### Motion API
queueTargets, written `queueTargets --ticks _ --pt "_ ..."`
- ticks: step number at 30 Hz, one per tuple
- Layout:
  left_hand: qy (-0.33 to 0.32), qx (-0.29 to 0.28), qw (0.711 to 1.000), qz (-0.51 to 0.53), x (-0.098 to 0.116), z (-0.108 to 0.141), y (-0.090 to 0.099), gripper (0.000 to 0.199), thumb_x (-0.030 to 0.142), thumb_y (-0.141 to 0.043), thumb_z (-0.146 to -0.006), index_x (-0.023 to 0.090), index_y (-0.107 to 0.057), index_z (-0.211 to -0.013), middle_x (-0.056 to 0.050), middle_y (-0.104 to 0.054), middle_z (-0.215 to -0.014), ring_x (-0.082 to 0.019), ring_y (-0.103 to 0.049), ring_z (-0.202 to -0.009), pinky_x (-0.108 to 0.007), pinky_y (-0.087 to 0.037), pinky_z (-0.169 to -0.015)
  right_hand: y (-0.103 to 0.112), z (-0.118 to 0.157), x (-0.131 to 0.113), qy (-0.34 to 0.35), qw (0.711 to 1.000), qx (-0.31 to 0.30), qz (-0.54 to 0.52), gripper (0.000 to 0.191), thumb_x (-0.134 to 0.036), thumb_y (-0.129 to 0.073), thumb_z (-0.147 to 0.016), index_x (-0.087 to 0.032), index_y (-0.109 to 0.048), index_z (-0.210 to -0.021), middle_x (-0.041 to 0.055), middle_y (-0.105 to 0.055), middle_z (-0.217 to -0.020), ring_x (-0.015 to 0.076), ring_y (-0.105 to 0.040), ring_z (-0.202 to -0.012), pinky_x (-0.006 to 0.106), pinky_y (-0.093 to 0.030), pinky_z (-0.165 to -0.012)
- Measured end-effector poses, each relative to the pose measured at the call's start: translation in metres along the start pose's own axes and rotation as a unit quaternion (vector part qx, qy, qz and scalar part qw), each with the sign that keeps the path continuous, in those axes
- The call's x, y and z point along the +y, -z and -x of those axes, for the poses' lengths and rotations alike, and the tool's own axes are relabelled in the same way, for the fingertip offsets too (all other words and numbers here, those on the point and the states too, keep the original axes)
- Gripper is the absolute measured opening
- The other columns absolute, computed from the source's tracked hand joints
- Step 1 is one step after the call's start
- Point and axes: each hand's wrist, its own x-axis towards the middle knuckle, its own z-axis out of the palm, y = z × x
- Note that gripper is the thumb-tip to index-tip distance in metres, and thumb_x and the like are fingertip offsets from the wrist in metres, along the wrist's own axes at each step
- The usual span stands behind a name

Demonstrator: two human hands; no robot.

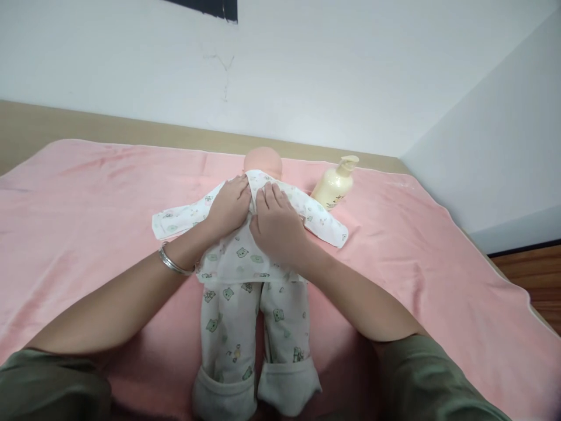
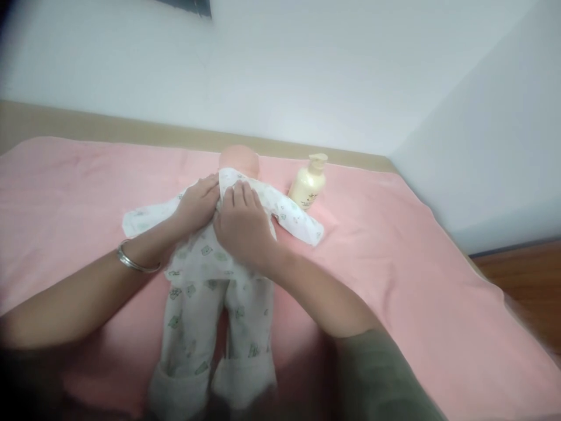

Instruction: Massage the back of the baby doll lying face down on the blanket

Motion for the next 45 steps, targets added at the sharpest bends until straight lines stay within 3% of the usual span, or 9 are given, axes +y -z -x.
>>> queueTargets --ticks 3,9,14,19,23,28,45 --pt "-0.014 0.025 0.999 -0.036 0.0 0.007 -0.007 0.054 0.026 -0.023 -0.097 0.007 -0.061 -0.13 -0.02 -0.06 -0.143 -0.031 -0.055 -0.135 -0.051 -0.04 -0.12 0.0 -0.014 0.014 -0.016 0.998 -0.037 -0.052 0.058 -0.026 -0.029 -0.102 0.002 -0.042 -0.15 0.0248 -0.038 -0.162 0.0333 -0.029 -0.156 0.052 -0.026 -0.129" --pt "-0.08 0.056 0.992 -0.079 0.016 0.035 -0.022 0.059 0.025 -0.025 -0.098 -0.003 -0.049 -0.144 -0.025 -0.049 -0.153 -0.034 -0.039 -0.15 -0.055 -0.031 -0.126 0.002 -0.039 0.049 -0.122 0.986 -0.056 -0.102 0.055 -0.036 -0.033 -0.103 -0.002 -0.048 -0.144 0.0223 -0.048 -0.155 0.0328 -0.04 -0.149 0.053 -0.028 -0.126" --pt "-0.018 0.037 0.999 -0.028 0.011 0.019 -0.013 0.051 0.026 -0.028 -0.095 0.011 -0.059 -0.133 -0.015 -0.06 -0.145 -0.03 -0.05 -0.141 -0.051 -0.036 -0.124 0.001 -0.021 0.029 -0.092 0.995 -0.021 -0.039 0.055 -0.031 -0.031 -0.103 0.003 -0.048 -0.143 0.0258 -0.053 -0.15 0.0355 -0.045 -0.145 0.054 -0.032 -0.124" --pt "0.024 0.045 0.999 -0.003 0.0 0.004 -0.012 0.043 0.027 -0.03 -0.093 0.015 -0.064 -0.115 -0.016 -0.067 -0.126 -0.03 -0.06 -0.12 -0.051 -0.044 -0.115 0.0 0.003 0.003 -0.01 1.0 0.015 0.007 0.054 -0.022 -0.032 -0.101 0.003 -0.047 -0.147 0.0255 -0.05 -0.153 0.0324 -0.043 -0.149 0.049 -0.032 -0.127" --pt "0.017 0.063 0.998 0.0 -0.001 0.008 -0.017 0.043 0.029 -0.029 -0.094 0.016 -0.063 -0.115 -0.016 -0.067 -0.125 -0.03 -0.059 -0.12 -0.05 -0.044 -0.114 0.002 -0.008 0.014 0.002 0.998 -0.029 -0.048 0.055 -0.019 -0.028 -0.1 0.0 -0.049 -0.147 0.021 -0.048 -0.156 0.028 -0.038 -0.153 0.048 -0.031 -0.13" --pt "0.006 0.077 0.997 0.004 -0.001 0.009 -0.02 0.042 0.031 -0.03 -0.095 0.019 -0.063 -0.117 -0.013 -0.068 -0.124 -0.029 -0.057 -0.124 -0.049 -0.042 -0.115 0.0 -0.032 0.039 -0.046 0.989 -0.078 -0.12 0.06 -0.027 -0.025 -0.101 -0.002 -0.039 -0.154 0.0179 -0.034 -0.165 0.0268 -0.028 -0.157 0.052 -0.023 -0.132" --pt "0.017 0.076 0.997 0.006 0.0 0.01 -0.021 0.046 0.031 -0.029 -0.096 0.017 -0.063 -0.123 -0.014 -0.067 -0.13 -0.03 -0.056 -0.129 -0.049 -0.041 -0.117 -0.003 -0.027 0.033 -0.06 0.99 -0.052 -0.117 0.062 -0.027 -0.025 -0.1 -0.002 -0.038 -0.155 0.0172 -0.034 -0.166 0.0259 -0.026 -0.158 0.052 -0.02 -0.132"
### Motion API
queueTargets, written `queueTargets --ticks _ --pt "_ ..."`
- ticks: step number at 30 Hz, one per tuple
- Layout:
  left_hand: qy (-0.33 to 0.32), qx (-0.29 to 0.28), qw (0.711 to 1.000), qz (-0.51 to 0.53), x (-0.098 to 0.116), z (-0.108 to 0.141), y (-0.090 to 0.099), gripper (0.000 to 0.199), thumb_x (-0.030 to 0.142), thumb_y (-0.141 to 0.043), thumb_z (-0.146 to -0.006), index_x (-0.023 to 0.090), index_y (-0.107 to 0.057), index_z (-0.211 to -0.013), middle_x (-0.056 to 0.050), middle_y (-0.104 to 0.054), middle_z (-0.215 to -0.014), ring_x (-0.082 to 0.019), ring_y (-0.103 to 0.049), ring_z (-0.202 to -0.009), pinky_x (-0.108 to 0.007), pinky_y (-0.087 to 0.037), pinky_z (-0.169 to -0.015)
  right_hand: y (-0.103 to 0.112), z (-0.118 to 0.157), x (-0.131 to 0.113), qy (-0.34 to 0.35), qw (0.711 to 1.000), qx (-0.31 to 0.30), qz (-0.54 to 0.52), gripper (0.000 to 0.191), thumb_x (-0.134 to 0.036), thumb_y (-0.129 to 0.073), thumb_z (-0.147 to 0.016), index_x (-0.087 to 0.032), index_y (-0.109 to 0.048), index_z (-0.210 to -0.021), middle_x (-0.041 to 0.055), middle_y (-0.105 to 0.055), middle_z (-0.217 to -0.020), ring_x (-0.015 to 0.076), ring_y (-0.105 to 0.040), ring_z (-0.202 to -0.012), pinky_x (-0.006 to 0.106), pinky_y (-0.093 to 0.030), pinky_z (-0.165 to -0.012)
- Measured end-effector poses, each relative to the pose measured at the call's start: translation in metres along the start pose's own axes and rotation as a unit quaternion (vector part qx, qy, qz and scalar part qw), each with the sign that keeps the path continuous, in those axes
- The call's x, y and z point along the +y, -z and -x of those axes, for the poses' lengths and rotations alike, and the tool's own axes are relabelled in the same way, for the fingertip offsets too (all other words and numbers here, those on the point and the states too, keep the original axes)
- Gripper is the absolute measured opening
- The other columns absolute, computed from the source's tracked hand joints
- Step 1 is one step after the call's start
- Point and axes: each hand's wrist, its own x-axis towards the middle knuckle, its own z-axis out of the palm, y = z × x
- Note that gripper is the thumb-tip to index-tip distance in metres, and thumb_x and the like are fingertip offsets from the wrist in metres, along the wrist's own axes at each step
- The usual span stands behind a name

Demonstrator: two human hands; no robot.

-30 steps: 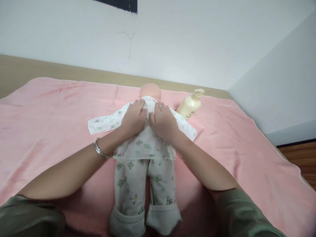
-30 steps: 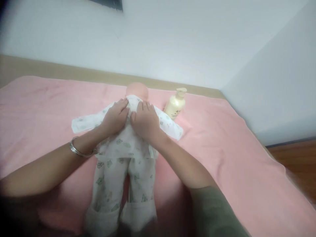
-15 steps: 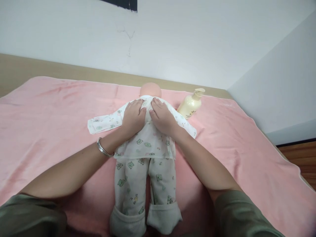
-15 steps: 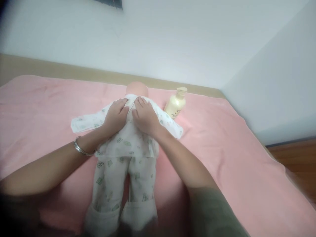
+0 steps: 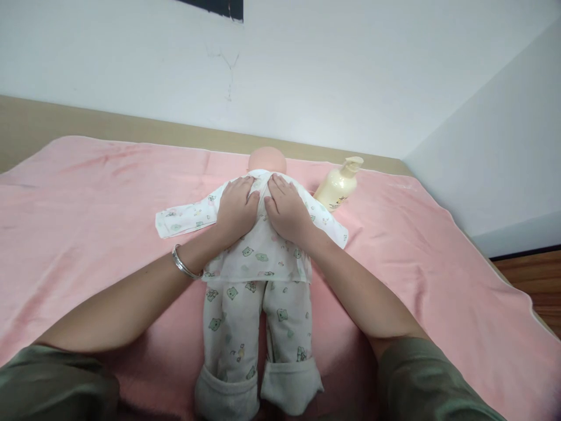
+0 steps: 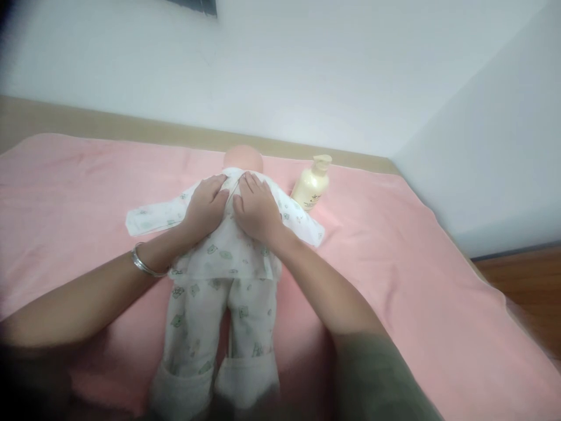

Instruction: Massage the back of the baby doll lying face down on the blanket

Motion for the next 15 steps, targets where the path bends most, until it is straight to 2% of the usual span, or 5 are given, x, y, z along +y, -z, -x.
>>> queueTargets --ticks 4,9,12,15 --pt "-0.008 0.009 1.0 -0.005 -0.001 0.0 -0.001 0.046 0.031 -0.029 -0.096 0.018 -0.064 -0.123 -0.013 -0.067 -0.129 -0.029 -0.056 -0.128 -0.048 -0.042 -0.118 -0.001 0.001 -0.001 -0.008 1.0 0.0 -0.007 0.063 -0.028 -0.025 -0.099 -0.002 -0.036 -0.156 0.0165 -0.032 -0.167 0.0273 -0.025 -0.158 0.053 -0.017 -0.132" --pt "-0.029 0.015 0.999 -0.043 0.004 0.01 -0.001 0.052 0.03 -0.027 -0.097 0.01 -0.059 -0.134 -0.016 -0.062 -0.14 -0.03 -0.052 -0.136 -0.05 -0.038 -0.122 -0.002 -0.002 0.007 -0.038 0.999 0.006 -0.025 0.069 -0.032 -0.033 -0.096 0.001 -0.031 -0.157 0.0193 -0.031 -0.166 0.0337 -0.022 -0.158 0.055 -0.02 -0.13" --pt "-0.047 0.013 0.997 -0.062 0.011 0.02 0.0 0.056 0.028 -0.026 -0.097 0.004 -0.055 -0.139 -0.02 -0.057 -0.147 -0.033 -0.047 -0.143 -0.053 -0.034 -0.124 0.0 -0.004 0.01 -0.035 0.999 0.006 -0.016 0.067 -0.032 -0.034 -0.095 0.0 -0.035 -0.155 0.0204 -0.034 -0.165 0.0345 -0.025 -0.157 0.056 -0.023 -0.129" --pt "-0.032 0.0 0.997 -0.07 0.015 0.024 0.001 0.054 0.027 -0.028 -0.097 0.007 -0.054 -0.141 -0.019 -0.053 -0.151 -0.037 -0.043 -0.146 -0.06 -0.031 -0.123 0.003 -0.003 0.008 -0.025 1.0 0.012 0.007 0.061 -0.031 -0.034 -0.097 -0.001 -0.042 -0.15 0.0218 -0.042 -0.16 0.0348 -0.033 -0.153 0.054 -0.027 -0.128"
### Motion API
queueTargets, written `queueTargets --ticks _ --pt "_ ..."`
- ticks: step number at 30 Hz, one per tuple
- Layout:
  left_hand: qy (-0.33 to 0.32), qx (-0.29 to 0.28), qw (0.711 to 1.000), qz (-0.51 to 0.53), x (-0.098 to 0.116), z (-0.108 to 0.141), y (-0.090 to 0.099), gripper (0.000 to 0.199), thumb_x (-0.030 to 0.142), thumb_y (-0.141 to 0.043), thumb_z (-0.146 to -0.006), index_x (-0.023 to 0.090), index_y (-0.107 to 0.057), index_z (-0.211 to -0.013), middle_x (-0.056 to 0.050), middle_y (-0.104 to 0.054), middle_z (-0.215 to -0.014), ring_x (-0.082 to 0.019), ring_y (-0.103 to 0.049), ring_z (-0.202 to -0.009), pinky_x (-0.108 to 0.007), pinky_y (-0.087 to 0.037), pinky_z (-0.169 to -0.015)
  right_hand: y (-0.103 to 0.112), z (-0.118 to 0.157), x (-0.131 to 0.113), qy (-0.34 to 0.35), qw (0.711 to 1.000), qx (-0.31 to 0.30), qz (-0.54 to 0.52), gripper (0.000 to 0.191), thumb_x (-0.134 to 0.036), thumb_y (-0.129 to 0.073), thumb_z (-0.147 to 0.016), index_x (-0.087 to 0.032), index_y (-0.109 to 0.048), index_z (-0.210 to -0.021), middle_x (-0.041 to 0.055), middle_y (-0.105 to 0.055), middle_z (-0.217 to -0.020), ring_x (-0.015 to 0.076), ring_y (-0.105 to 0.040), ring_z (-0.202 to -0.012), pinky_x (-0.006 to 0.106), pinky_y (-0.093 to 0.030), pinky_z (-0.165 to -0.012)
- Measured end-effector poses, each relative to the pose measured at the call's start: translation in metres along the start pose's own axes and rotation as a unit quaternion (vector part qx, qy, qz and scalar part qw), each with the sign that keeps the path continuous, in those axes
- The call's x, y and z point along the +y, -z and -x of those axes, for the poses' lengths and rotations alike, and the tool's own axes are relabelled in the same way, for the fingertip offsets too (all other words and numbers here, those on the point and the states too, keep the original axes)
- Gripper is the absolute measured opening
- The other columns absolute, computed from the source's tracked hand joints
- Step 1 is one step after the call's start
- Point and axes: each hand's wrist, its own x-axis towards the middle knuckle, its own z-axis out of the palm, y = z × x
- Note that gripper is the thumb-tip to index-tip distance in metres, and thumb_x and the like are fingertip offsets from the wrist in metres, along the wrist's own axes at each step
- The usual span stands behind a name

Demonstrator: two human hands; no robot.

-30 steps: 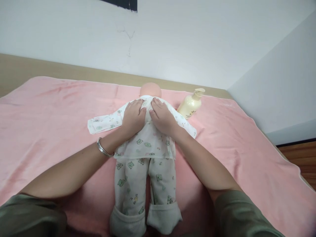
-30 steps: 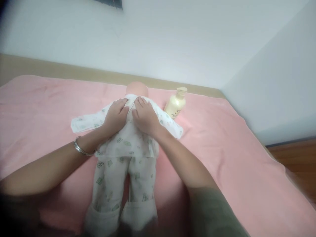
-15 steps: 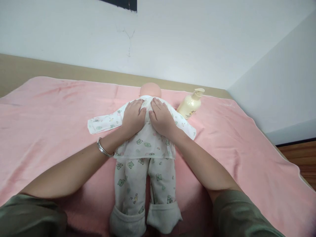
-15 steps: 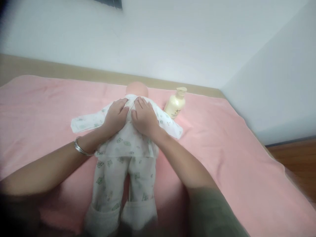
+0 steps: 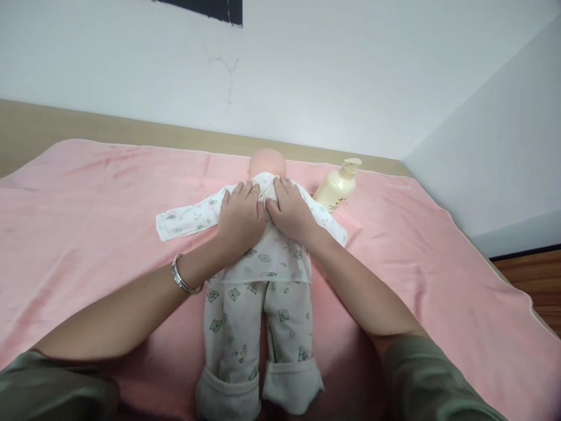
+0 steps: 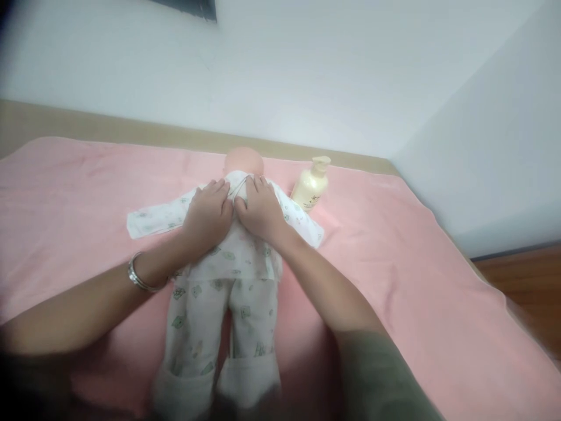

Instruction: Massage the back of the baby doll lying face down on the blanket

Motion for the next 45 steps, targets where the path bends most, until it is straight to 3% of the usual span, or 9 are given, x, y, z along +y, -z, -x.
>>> queueTargets --ticks 5,11,18,22,27,32,36,41,45 --pt "0.009 -0.039 0.999 0.012 -0.008 -0.017 0.006 0.047 0.028 -0.032 -0.095 0.009 -0.059 -0.128 -0.02 -0.058 -0.143 -0.035 -0.049 -0.139 -0.054 -0.036 -0.121 0.001 0.016 -0.015 0.007 0.998 0.014 0.06 0.053 -0.03 -0.033 -0.102 0.001 -0.051 -0.14 0.026 -0.054 -0.147 0.0375 -0.046 -0.144 0.054 -0.036 -0.123" --pt "0.006 -0.05 0.999 0.014 -0.015 -0.031 0.011 0.029 0.03 -0.035 -0.094 0.017 -0.06 -0.097 -0.015 -0.069 -0.103 -0.029 -0.061 -0.103 -0.047 -0.049 -0.098 -0.004 0.032 -0.023 0.062 0.994 0.048 0.071 0.048 -0.027 -0.031 -0.103 -0.001 -0.057 -0.133 0.0234 -0.06 -0.139 0.0357 -0.047 -0.143 0.055 -0.037 -0.123" --pt "-0.116 -0.009 0.986 -0.116 -0.003 -0.005 0.01 0.038 0.02 -0.026 -0.097 0.013 -0.061 -0.085 -0.019 -0.063 -0.09 -0.033 -0.059 -0.098 -0.054 -0.046 -0.096 0.01 0.003 -0.003 0.0 1.0 -0.011 0.019 0.047 -0.033 -0.036 -0.102 -0.003 -0.056 -0.133 0.0227 -0.057 -0.144 0.0344 -0.05 -0.139 0.052 -0.039 -0.119" --pt "-0.128 -0.004 0.985 -0.112 -0.002 -0.005 0.01 0.036 0.019 -0.027 -0.097 0.011 -0.061 -0.087 -0.021 -0.063 -0.092 -0.034 -0.058 -0.098 -0.055 -0.047 -0.095 0.01 -0.001 0.0 0.006 0.999 -0.006 0.032 0.051 -0.036 -0.037 -0.102 -0.002 -0.052 -0.137 0.0235 -0.053 -0.149 0.0356 -0.046 -0.142 0.056 -0.033 -0.122" --pt "-0.044 -0.048 0.998 -0.017 -0.013 -0.025 0.014 0.024 0.024 -0.035 -0.092 0.016 -0.056 -0.085 -0.015 -0.065 -0.096 -0.028 -0.059 -0.093 -0.047 -0.05 -0.093 0.001 0.012 -0.012 0.001 0.998 0.021 0.051 0.051 -0.032 -0.036 -0.102 0.001 -0.053 -0.137 0.0255 -0.056 -0.145 0.0368 -0.048 -0.14 0.054 -0.037 -0.12" --pt "0.023 -0.055 0.996 0.066 -0.021 -0.035 0.016 0.024 0.029 -0.035 -0.092 0.019 -0.055 -0.084 -0.01 -0.068 -0.093 -0.024 -0.06 -0.087 -0.041 -0.051 -0.086 -0.009 0.029 -0.023 0.062 0.993 0.064 0.072 0.049 -0.026 -0.03 -0.102 -0.001 -0.055 -0.136 0.0239 -0.059 -0.141 0.0344 -0.048 -0.141 0.053 -0.036 -0.123" --pt "-0.004 -0.043 0.999 0.008 -0.017 -0.029 0.013 0.028 0.026 -0.032 -0.092 0.017 -0.058 -0.09 -0.014 -0.068 -0.097 -0.027 -0.062 -0.094 -0.044 -0.051 -0.093 -0.002 0.017 -0.016 0.038 0.998 0.031 0.042 0.043 -0.027 -0.032 -0.102 -0.005 -0.061 -0.125 0.0219 -0.062 -0.135 0.0334 -0.052 -0.135 0.051 -0.04 -0.119" --pt "-0.086 -0.01 0.994 -0.062 0.001 -0.004 0.007 0.042 0.022 -0.028 -0.096 0.003 -0.06 -0.116 -0.025 -0.063 -0.123 -0.035 -0.054 -0.125 -0.055 -0.041 -0.113 0.011 -0.008 0.001 -0.012 1.0 0.004 0.006 0.042 -0.033 -0.038 -0.101 -0.006 -0.058 -0.125 0.0204 -0.064 -0.133 0.0338 -0.055 -0.125 0.05 -0.043 -0.113" --pt "-0.096 0.002 0.994 -0.059 0.004 0.003 0.005 0.047 0.023 -0.03 -0.096 -0.002 -0.056 -0.128 -0.026 -0.058 -0.134 -0.034 -0.048 -0.135 -0.053 -0.036 -0.12 0.007 -0.005 0.001 -0.004 0.999 0.011 0.035 0.043 -0.031 -0.035 -0.102 -0.004 -0.055 -0.129 0.0217 -0.061 -0.136 0.0351 -0.051 -0.13 0.053 -0.038 -0.115"
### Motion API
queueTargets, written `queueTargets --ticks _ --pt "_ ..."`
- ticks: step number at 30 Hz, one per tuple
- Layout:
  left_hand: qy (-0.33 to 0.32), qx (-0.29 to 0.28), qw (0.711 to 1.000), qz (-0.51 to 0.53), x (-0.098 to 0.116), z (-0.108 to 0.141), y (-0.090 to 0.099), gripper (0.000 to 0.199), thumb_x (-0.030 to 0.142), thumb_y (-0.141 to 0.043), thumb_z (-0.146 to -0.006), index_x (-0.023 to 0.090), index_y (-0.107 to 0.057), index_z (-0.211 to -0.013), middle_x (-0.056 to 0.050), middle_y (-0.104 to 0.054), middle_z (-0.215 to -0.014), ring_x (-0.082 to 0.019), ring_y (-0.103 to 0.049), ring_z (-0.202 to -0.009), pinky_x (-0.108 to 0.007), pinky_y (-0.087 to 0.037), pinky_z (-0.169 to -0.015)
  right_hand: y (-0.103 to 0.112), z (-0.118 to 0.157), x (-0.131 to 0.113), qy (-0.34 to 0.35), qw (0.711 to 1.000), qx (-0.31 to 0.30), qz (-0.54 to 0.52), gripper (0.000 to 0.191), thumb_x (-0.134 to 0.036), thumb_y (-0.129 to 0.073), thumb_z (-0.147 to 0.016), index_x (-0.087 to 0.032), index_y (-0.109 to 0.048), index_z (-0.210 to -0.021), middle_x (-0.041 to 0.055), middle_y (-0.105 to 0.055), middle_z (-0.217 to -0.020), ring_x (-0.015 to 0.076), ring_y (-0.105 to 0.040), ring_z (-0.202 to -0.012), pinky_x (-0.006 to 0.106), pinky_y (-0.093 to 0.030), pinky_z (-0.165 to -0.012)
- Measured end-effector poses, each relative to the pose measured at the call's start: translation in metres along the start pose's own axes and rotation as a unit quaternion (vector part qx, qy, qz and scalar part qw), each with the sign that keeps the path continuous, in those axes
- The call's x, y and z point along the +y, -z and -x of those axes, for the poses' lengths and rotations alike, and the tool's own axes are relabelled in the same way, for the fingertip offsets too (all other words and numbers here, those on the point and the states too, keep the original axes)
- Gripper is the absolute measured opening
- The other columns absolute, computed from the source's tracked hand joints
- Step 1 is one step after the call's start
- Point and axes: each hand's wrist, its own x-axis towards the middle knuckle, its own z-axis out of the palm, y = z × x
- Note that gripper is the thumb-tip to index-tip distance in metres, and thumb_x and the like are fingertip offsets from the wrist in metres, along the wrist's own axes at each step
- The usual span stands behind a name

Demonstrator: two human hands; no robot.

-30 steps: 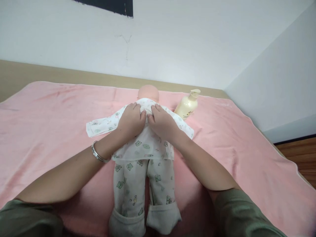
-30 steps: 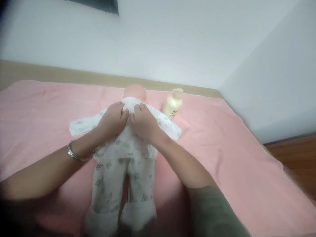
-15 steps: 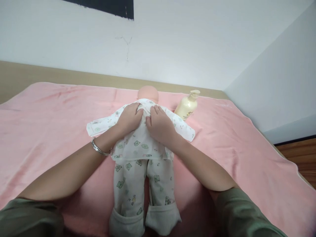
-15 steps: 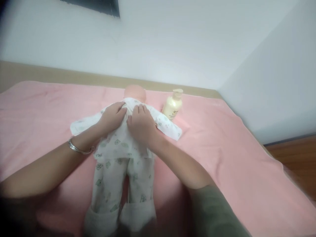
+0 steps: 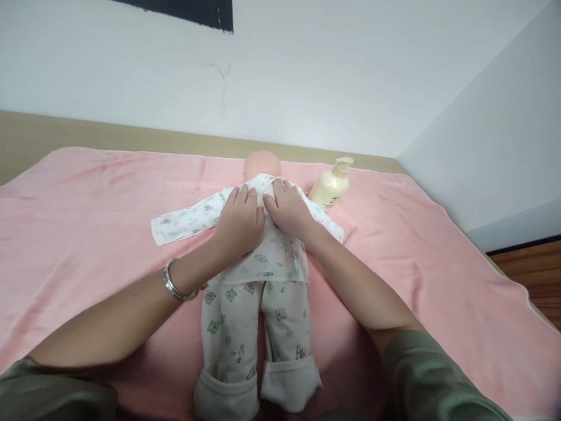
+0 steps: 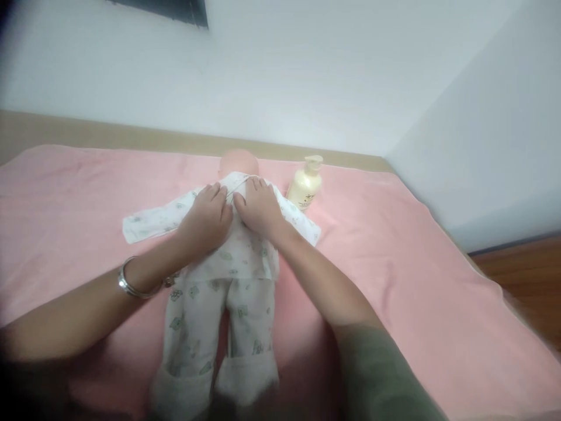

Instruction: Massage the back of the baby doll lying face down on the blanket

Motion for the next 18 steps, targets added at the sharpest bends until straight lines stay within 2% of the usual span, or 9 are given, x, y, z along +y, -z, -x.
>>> queueTargets --ticks 3,6,8,12,16,18 --pt "0.029 -0.041 0.998 0.034 -0.012 -0.014 0.004 0.038 0.024 -0.032 -0.094 0.009 -0.062 -0.11 -0.021 -0.064 -0.119 -0.032 -0.057 -0.119 -0.05 -0.043 -0.112 -0.007 0.014 -0.01 0.013 0.999 0.015 0.042 0.044 -0.028 -0.034 -0.102 -0.001 -0.054 -0.131 0.0236 -0.06 -0.136 0.0368 -0.051 -0.129 0.054 -0.039 -0.114" --pt "0.068 -0.092 0.988 0.104 -0.027 -0.03 0.009 0.028 0.03 -0.034 -0.092 0.017 -0.059 -0.094 -0.014 -0.067 -0.105 -0.028 -0.06 -0.101 -0.046 -0.049 -0.098 -0.012 0.027 -0.019 0.061 0.995 0.045 0.072 0.043 -0.024 -0.031 -0.102 -0.002 -0.057 -0.127 0.0243 -0.062 -0.133 0.0353 -0.053 -0.128 0.051 -0.041 -0.113" --pt "0.088 -0.103 0.981 0.136 -0.031 -0.035 0.011 0.026 0.032 -0.033 -0.092 0.019 -0.055 -0.089 -0.011 -0.066 -0.1 -0.026 -0.059 -0.095 -0.043 -0.05 -0.091 -0.011 0.03 -0.021 0.075 0.993 0.051 0.07 0.04 -0.023 -0.03 -0.102 -0.006 -0.061 -0.12 0.0226 -0.065 -0.126 0.0334 -0.056 -0.124 0.048 -0.043 -0.111" --pt "0.075 -0.063 0.992 0.079 -0.022 -0.026 0.007 0.028 0.03 -0.03 -0.094 0.018 -0.056 -0.095 -0.015 -0.065 -0.104 -0.03 -0.058 -0.102 -0.049 -0.048 -0.097 -0.001 0.018 -0.015 0.031 0.999 0.008 0.021 0.034 -0.026 -0.035 -0.101 -0.009 -0.064 -0.111 0.0182 -0.068 -0.117 0.0307 -0.059 -0.117 0.045 -0.047 -0.107" --pt "0.019 -0.032 0.999 0.039 -0.007 -0.009 0.003 0.04 0.024 -0.025 -0.096 0.012 -0.06 -0.111 -0.02 -0.062 -0.119 -0.033 -0.055 -0.118 -0.053 -0.044 -0.108 0.005 0.003 -0.004 0.02 1.0 -0.014 -0.007 0.038 -0.029 -0.04 -0.1 -0.006 -0.06 -0.121 0.0205 -0.063 -0.135 0.0323 -0.053 -0.131 0.047 -0.04 -0.116" --pt "0.021 -0.03 0.998 0.056 -0.005 -0.007 0.002 0.044 0.023 -0.025 -0.096 0.01 -0.061 -0.119 -0.021 -0.062 -0.125 -0.033 -0.053 -0.125 -0.053 -0.042 -0.113 0.002 0.003 -0.003 0.015 1.0 -0.014 -0.008 0.044 -0.03 -0.04 -0.1 -0.003 -0.055 -0.132 0.0224 -0.054 -0.148 0.0342 -0.045 -0.141 0.051 -0.034 -0.121"
